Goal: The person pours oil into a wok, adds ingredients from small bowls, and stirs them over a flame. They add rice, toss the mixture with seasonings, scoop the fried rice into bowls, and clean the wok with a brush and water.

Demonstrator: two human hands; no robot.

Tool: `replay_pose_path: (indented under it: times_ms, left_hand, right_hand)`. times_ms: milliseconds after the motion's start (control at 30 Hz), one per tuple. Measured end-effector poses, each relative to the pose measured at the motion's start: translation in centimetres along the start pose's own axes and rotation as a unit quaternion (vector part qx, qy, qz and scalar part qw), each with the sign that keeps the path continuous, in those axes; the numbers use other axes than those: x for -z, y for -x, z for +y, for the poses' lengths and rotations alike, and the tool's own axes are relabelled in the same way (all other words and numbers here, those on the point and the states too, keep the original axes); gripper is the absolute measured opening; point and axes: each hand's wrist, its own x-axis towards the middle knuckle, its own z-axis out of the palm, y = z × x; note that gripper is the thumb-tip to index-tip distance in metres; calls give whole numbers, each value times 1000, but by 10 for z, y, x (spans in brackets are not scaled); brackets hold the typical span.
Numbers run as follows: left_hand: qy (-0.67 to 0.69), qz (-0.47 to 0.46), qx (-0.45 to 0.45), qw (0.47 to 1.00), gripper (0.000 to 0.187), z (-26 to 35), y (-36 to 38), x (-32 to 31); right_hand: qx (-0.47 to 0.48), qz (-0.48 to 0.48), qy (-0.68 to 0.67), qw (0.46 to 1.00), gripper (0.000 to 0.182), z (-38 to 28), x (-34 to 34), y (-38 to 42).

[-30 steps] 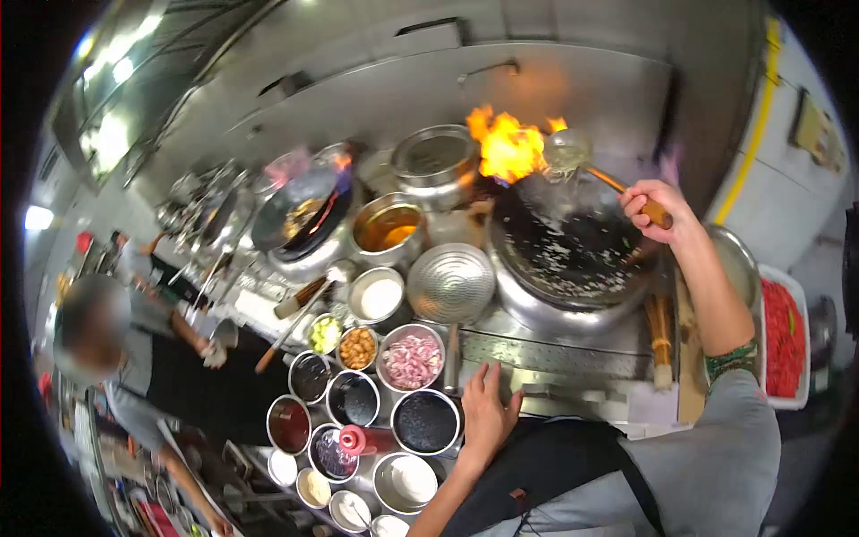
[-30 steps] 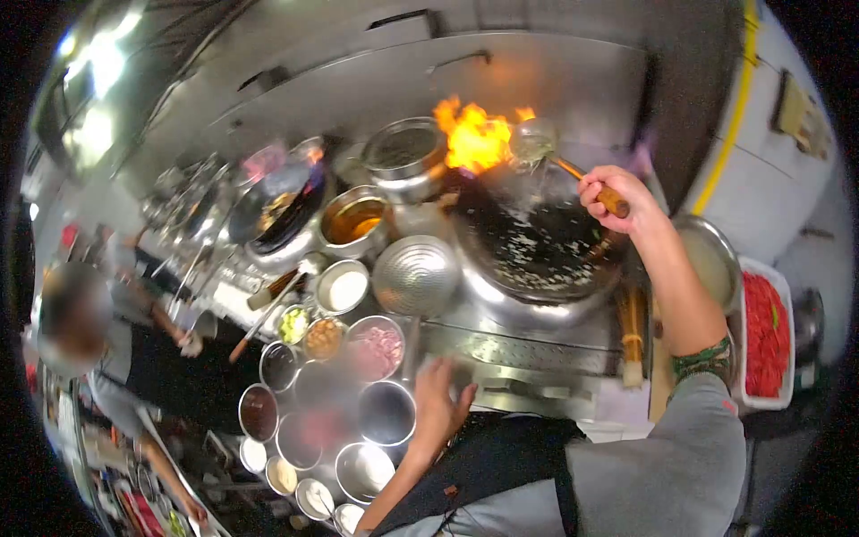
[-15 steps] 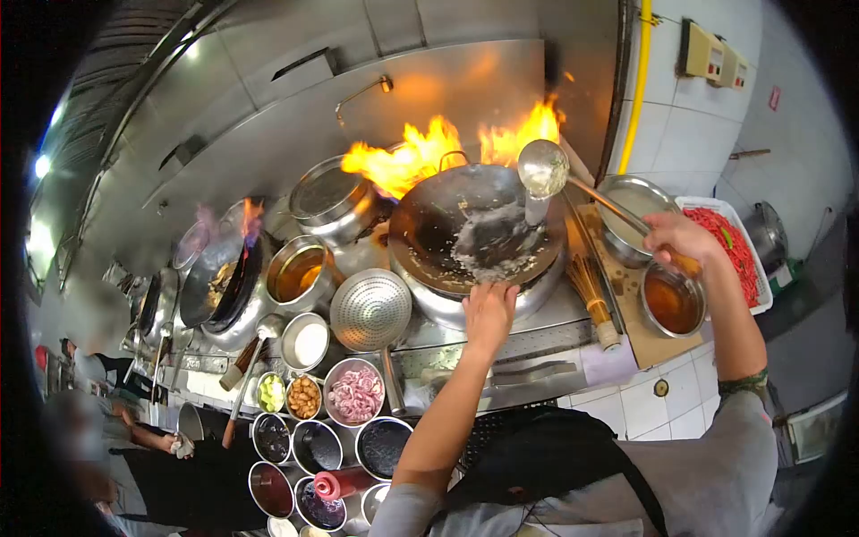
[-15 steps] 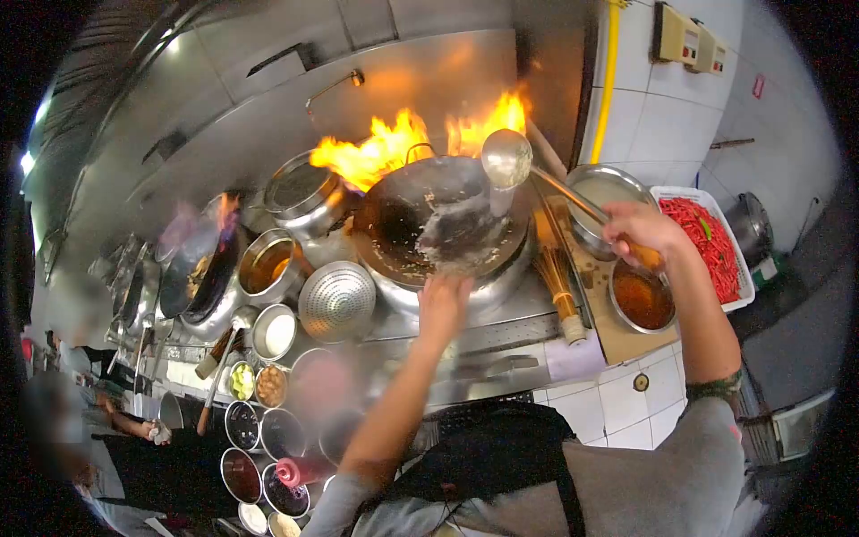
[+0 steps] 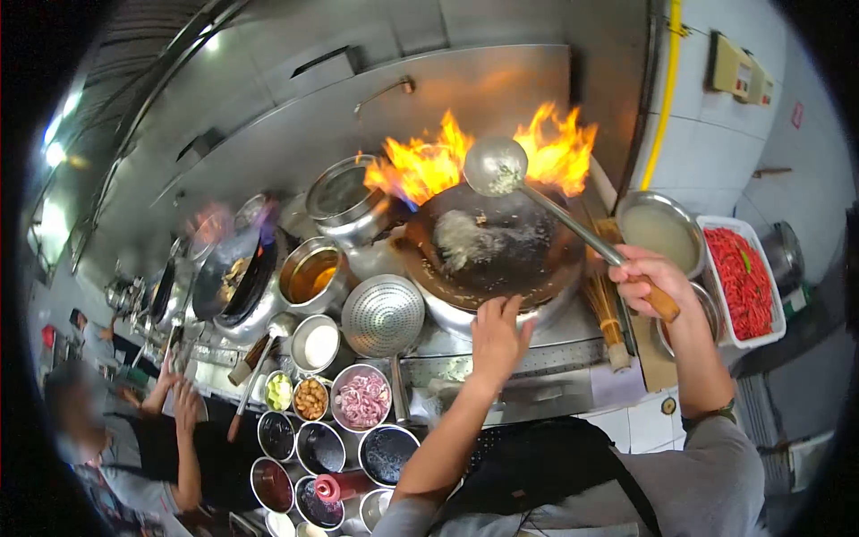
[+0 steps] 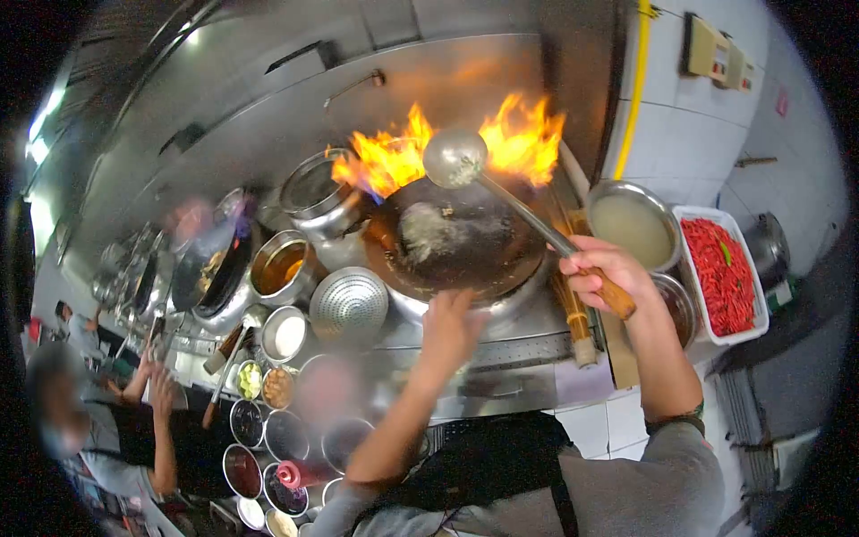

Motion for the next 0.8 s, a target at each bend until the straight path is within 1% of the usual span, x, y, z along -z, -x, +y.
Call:
replay_pose_path:
  times_ms: [67,167,233,267,300,367,400,467,500,533,600,633,667,700,733,767,800]
  left_hand:
    - [-10,42,-18,999,41,14,11,25]
    - [-9,51,-36,998,46,14,40,49]
    - [19,8,5,1000,45,12,63,62]
    - [34,-12,26,999,44,12,75,69]
    - [37,-31,73,996,44,11,86,77]
    - [47,-69,170,982,42,11,111,96]
    - [34,-55,222,973,42,13,123,105]
    - [12,-30,320,947,40,17,149,121]
    - [4,22,335,942,37,15,165,123]
    - [-2,72,350,934,35,15,186,124]
    - [-36,98,451,886,34,9,235,119]
    - [-2,134,517,845,34,19,241,120]
    - [34,168,578,798,33,29,248,122]
    - [-16,168,491,855,29,24,270,117]
    - [-8,176,504,845,32,21,290,110]
    - [0,184,517,836,35,22,302,107]
    - [9,192,528,827,37,29,296,112]
  right_hand:
    - [16,4,75,997,22,-2,-17,-42]
    - [25,-36,151,988,21,-6,-41,-122]
    - [30,-74,188,979,19,-2,-45,-199]
    - [29,-73,233,969,19,2,-50,-238]
    - [32,-74,277,958,20,8,-58,-277]
    - [46,-60,405,911,25,21,-85,-339]
    - [57,-52,466,881,28,31,-98,-367]
    - [101,-13,538,837,33,59,-111,-420]
    - [125,10,571,811,35,72,-115,-446]
    - [118,11,606,786,35,85,-117,-471]
    - [104,18,676,730,36,104,-118,-508]
    - [100,20,639,762,23,107,-128,-507]
    - [33,-1,542,840,18,107,-132,-513]
    - [-35,-20,435,899,13,102,-136,-520]
    - [-104,-37,320,941,8,99,-140,-526]
    - [-124,-87,84,985,8,94,-146,-521]
    - [-167,-118,-52,978,10,84,-150,-513]
